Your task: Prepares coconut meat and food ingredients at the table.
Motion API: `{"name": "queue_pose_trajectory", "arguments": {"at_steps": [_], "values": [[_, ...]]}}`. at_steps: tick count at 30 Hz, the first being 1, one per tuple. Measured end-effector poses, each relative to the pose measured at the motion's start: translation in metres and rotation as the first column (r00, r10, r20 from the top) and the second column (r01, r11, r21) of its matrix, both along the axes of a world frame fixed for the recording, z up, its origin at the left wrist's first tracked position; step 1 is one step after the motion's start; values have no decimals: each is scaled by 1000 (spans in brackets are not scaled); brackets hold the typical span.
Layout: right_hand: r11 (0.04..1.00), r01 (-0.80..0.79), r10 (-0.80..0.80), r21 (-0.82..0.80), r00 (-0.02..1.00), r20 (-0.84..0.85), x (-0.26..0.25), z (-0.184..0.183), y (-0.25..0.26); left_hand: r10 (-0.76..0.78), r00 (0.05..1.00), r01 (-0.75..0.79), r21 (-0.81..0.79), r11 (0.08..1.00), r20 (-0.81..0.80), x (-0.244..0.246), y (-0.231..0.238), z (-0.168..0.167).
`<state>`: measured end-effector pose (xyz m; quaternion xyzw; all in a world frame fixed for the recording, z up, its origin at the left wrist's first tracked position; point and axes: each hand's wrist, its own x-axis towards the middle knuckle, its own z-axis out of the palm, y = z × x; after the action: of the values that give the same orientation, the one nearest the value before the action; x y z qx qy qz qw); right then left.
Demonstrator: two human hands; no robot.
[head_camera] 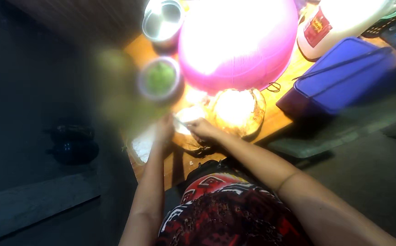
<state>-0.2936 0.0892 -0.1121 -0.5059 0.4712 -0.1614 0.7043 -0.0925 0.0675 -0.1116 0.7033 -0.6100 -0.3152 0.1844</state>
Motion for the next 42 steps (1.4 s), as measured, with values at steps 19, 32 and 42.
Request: {"name": "queue_pose_trajectory", "arguments": {"at_steps": [19,32,42], "values": [[827,-421,301,-373,892,-338,-30,-1,-15,-44,989,18,-173,985,-144,11,12,-13],[759,-557,337,-337,779,-529,-16,33,-33,-103,987,65,-287,956,-120,8,13,-15],[734,-539,376,-413,829,-414,-18,22,-43,-124,983,72,-336,939,-136,10,15,-19]]}}
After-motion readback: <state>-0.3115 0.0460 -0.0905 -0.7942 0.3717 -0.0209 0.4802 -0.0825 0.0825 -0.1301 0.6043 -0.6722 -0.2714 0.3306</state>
